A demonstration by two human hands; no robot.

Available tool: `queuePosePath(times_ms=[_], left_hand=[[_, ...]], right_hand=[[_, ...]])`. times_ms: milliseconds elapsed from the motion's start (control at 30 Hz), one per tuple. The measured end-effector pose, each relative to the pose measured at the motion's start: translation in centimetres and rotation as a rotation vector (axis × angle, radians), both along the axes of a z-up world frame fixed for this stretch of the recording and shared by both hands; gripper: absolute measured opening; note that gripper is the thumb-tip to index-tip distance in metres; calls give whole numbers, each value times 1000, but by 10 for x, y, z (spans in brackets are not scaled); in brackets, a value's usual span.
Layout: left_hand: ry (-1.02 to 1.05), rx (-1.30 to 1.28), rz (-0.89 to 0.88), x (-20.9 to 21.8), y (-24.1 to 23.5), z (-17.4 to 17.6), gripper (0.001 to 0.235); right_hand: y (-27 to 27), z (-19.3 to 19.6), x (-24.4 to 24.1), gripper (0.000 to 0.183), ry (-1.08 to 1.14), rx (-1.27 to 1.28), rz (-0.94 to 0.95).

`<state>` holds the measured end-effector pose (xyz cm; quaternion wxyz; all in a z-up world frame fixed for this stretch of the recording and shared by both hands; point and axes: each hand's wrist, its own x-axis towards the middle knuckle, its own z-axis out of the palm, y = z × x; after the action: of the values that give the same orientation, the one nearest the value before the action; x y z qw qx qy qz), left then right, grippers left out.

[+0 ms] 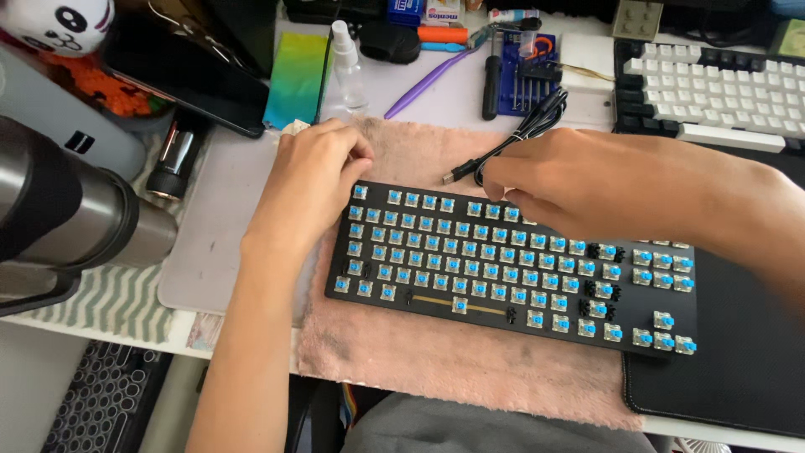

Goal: The person assembles a mechanical keyboard by inserting keycaps and stabilizers into the keyboard base. They handle small black stabilizer pieces and blue keycaps, placing them into the corresponding switch sockets on the black keyboard chassis.

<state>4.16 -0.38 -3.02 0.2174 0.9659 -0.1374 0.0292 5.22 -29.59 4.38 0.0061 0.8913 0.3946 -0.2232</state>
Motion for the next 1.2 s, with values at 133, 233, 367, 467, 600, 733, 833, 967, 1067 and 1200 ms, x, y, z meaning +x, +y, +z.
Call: queuePosePath(times_ms=[133,233,367,467,600,733,833,967,1067,1200], left_hand=[[-5,17,23,-3,4,-3,11],[5,15,23,-4,6,0,10],[-46,-70,-2,-15,9,14,14],[-72,-105,-19,-25,8,23,15],[-133,-126,-71,-36,2,31,14],[-28,-191,-1,-38,-1,34,15],[2,-221,-25,-26,3,23,13],[78,-268,15,-8,3,13,19],[152,-282,27,2,0,15,18],[242,-264,82,16,0,11,15]], right_hand=[[2,2,0,20,26,-41,-20],[5,6,-2,19,2,-13,-7],[24,29,-12,25,23,-230,-168],[32,36,-15,27,29,-314,-214],[29,29,-12,25,-26,-315,-133],[25,25,-14,20,-65,-308,-64],[24,23,-16,24,-130,-315,3],[29,27,-17,14,-79,-306,-5],[30,29,-18,12,-45,-347,-45],[33,29,-20,44,21,-333,-113]])
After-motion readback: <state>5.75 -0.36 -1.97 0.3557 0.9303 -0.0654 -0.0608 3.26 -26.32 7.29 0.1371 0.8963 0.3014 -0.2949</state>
